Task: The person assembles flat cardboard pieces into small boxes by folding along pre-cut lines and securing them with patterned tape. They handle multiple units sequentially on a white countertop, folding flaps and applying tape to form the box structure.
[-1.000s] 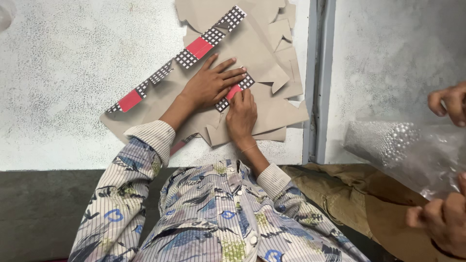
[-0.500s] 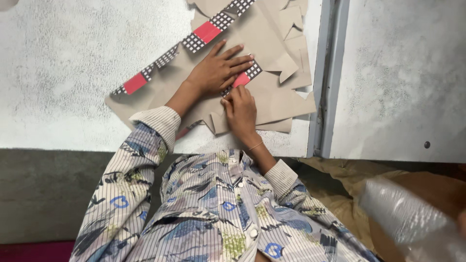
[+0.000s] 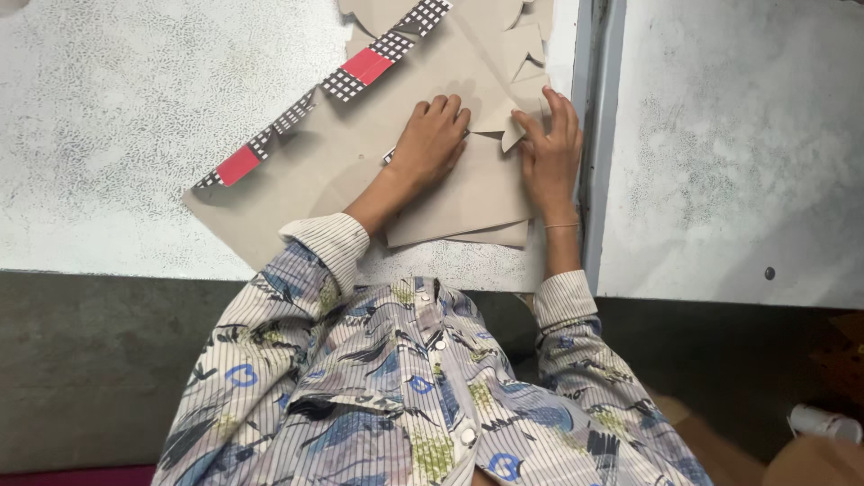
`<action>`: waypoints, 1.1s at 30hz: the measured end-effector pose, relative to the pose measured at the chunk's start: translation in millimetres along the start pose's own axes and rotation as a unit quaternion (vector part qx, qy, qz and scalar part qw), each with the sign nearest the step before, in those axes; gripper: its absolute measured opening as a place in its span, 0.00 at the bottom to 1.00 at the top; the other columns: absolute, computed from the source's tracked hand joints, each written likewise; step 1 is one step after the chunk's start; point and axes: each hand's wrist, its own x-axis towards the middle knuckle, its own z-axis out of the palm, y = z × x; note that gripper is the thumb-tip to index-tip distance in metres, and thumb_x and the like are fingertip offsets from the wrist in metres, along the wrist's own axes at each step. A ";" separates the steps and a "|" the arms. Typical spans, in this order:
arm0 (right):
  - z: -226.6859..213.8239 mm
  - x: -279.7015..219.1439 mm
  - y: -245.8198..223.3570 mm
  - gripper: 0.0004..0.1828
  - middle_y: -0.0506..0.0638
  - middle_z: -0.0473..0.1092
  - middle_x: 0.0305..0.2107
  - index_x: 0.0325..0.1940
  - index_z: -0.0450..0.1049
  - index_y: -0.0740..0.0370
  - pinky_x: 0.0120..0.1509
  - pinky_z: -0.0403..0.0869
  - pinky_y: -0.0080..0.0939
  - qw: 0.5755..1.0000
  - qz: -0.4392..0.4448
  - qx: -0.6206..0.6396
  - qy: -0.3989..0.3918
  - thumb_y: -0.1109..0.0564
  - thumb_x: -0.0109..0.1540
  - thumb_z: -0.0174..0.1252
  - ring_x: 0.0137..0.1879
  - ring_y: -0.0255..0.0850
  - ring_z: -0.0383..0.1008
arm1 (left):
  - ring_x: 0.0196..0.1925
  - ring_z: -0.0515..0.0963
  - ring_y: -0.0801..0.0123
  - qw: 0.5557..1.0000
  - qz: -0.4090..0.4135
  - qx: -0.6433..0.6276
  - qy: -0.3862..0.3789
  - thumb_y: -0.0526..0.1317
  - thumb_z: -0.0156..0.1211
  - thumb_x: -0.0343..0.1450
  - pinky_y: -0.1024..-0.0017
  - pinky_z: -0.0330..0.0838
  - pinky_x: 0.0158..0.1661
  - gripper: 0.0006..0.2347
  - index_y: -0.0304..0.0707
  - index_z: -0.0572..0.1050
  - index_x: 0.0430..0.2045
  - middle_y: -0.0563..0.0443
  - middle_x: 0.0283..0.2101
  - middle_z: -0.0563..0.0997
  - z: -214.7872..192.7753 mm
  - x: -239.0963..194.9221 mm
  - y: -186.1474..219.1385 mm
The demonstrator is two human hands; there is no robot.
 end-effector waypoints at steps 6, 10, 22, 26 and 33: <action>2.3 -1.4 -1.4 0.11 0.51 0.71 0.57 0.41 0.80 0.57 0.67 0.65 0.50 0.997 0.002 0.077 -0.019 0.66 0.56 0.66 0.66 0.51 0.68 | 0.49 0.76 0.55 0.999 0.042 -0.005 -0.027 0.38 0.58 0.71 0.60 0.71 0.47 0.08 0.32 0.76 0.38 0.44 0.45 0.76 -2.6 -13.9 -1.7; 8.1 -4.5 -8.5 0.07 0.49 0.76 0.42 0.37 0.79 0.60 0.59 0.70 0.44 0.978 0.079 0.190 -0.025 0.63 0.57 0.70 0.52 0.48 0.75 | 0.48 0.77 0.56 0.991 0.079 -0.110 -0.005 0.41 0.60 0.68 0.59 0.71 0.46 0.12 0.37 0.76 0.41 0.46 0.43 0.77 -26.7 -36.8 2.7; 56.8 -4.5 -34.8 0.28 0.52 0.66 0.42 0.50 0.70 0.59 0.57 0.68 0.49 0.963 0.212 0.131 0.102 0.60 0.50 0.76 0.51 0.50 0.67 | 0.65 0.70 0.57 0.992 0.103 -0.034 -0.069 0.43 0.54 0.75 0.54 0.67 0.53 0.24 0.45 0.64 0.69 0.43 0.70 0.65 -29.3 -27.2 4.0; 61.1 -8.0 -33.5 0.21 0.50 0.67 0.41 0.42 0.71 0.59 0.56 0.68 0.49 0.966 0.215 0.102 0.104 0.59 0.51 0.75 0.51 0.49 0.67 | 0.76 0.60 0.63 0.987 0.154 0.041 -0.008 0.46 0.49 0.74 0.49 0.47 0.71 0.25 0.42 0.63 0.68 0.51 0.75 0.62 -7.0 -29.4 -3.8; 48.9 -12.9 -32.9 0.09 0.50 0.70 0.37 0.38 0.80 0.59 0.53 0.71 0.42 0.954 0.219 0.193 0.070 0.62 0.55 0.71 0.46 0.44 0.69 | 0.74 0.60 0.59 0.988 0.130 0.027 -0.076 0.46 0.48 0.75 0.45 0.44 0.71 0.27 0.37 0.59 0.71 0.47 0.72 0.65 9.7 -26.6 -7.1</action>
